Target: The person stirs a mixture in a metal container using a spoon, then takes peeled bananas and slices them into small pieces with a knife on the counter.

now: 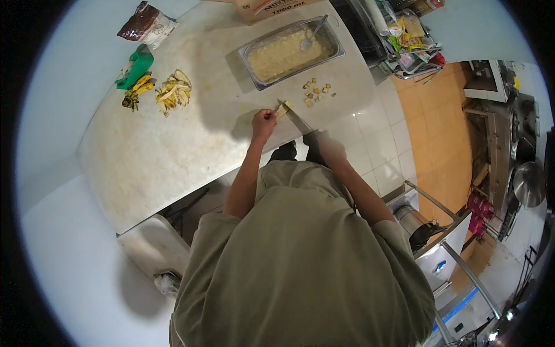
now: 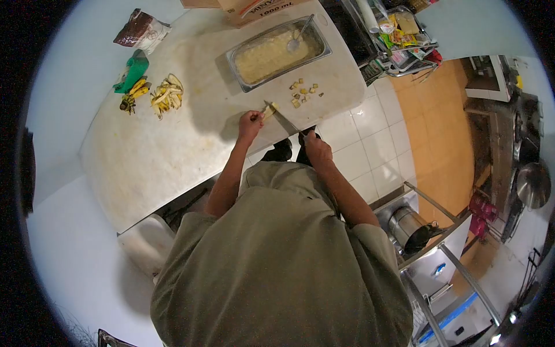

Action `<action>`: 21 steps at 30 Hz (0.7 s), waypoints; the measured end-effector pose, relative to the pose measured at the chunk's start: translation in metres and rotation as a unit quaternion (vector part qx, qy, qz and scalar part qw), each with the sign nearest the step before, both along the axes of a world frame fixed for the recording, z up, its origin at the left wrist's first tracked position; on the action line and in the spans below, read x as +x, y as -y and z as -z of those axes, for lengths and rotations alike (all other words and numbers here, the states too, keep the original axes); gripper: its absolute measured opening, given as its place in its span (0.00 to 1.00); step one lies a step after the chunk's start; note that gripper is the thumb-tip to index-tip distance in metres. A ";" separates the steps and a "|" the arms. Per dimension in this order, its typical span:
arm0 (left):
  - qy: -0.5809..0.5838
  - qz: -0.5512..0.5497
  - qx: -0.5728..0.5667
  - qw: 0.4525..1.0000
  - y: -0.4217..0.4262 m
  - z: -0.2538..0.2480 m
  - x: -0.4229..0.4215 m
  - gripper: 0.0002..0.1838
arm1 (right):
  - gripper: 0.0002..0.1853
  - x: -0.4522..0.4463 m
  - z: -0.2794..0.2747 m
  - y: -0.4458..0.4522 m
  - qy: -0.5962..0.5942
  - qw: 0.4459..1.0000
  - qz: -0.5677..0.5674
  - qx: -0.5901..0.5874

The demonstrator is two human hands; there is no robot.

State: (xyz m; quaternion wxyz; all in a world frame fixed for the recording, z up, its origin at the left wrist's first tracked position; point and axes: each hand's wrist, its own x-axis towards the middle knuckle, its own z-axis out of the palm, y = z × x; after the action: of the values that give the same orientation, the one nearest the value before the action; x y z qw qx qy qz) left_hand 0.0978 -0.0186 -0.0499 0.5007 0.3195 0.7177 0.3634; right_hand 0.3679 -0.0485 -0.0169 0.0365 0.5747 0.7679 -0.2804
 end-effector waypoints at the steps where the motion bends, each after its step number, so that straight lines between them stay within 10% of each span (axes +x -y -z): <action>1: -0.013 0.014 0.020 1.000 -0.001 0.000 0.000 0.10 | 0.15 0.000 -0.005 -0.005 0.011 1.000 0.006 -0.013; 9: 0.077 -0.035 0.014 0.996 0.007 -0.017 -0.002 0.12 | 0.20 -0.005 0.002 -0.006 -0.050 0.990 -0.042 0.127; 21: -0.016 -0.038 0.029 0.999 -0.007 0.003 0.013 0.11 | 0.18 0.013 -0.016 0.010 -0.087 0.995 -0.005 0.040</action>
State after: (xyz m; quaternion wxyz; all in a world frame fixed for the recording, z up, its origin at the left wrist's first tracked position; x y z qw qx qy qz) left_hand 0.1108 -0.0119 -0.0531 0.4656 0.3124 0.7262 0.3978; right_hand 0.3812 -0.0590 -0.0006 -0.0522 0.5453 0.7815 -0.2986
